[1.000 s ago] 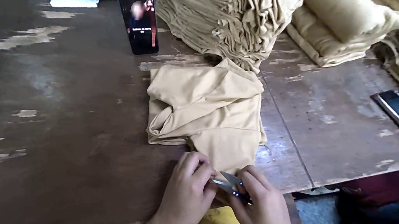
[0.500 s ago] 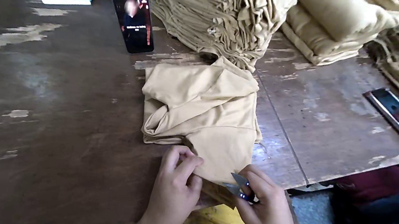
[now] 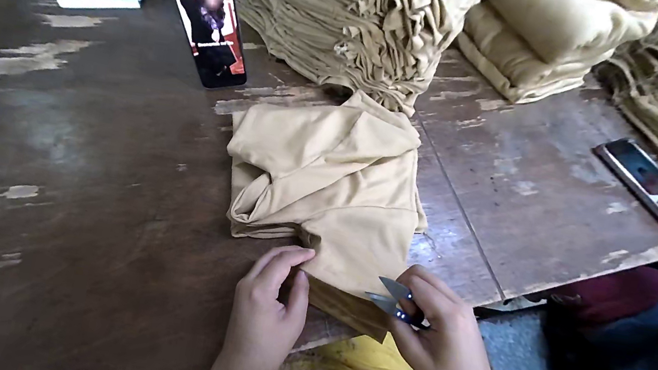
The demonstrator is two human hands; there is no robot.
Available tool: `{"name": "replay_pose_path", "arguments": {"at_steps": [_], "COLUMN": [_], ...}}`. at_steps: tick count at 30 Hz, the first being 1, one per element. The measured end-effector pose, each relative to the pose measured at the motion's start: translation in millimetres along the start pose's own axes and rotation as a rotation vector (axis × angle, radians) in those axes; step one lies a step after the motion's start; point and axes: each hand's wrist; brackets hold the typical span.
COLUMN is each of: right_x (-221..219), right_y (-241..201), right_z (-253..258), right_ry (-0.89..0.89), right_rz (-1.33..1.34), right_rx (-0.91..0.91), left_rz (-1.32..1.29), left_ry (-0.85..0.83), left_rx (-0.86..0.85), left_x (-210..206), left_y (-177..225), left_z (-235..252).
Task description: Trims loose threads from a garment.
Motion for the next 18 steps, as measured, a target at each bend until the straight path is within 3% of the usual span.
{"name": "replay_pose_path", "arguments": {"at_steps": [4, 9, 11, 14, 18], "right_x": [0.3, -6.3, -17.4, -33.9, -41.3], "right_y": [-2.5, -4.3, -3.4, 0.1, 8.6], "right_z": [4.6, 24.8, 36.9, 45.5, 34.2], "right_ry": [-0.004, 0.044, 0.033, -0.119, 0.024], "right_rz": [-0.011, -0.067, -0.176, -0.175, 0.108], "right_rx": [-0.007, -0.043, -0.083, -0.157, -0.008], "left_rz": [0.057, -0.098, -0.234, -0.575, -0.966], "left_ry": [-0.013, -0.029, -0.047, -0.063, -0.026], "left_rx": [0.032, 0.079, 0.164, 0.389, 0.543], "left_x": [-2.6, -4.3, -0.7, 6.3, 6.5], "left_y": [0.9, 0.6, 3.5, 9.6, 17.0], "left_z": [1.5, 6.7, 9.4, 13.6, 7.5]}}
Point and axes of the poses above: each hand's wrist, its own z-axis towards the middle knuckle, its own x-axis out of the back of the hand, y = z × x, and after that the axes turned 2 degrees about z, right-handed
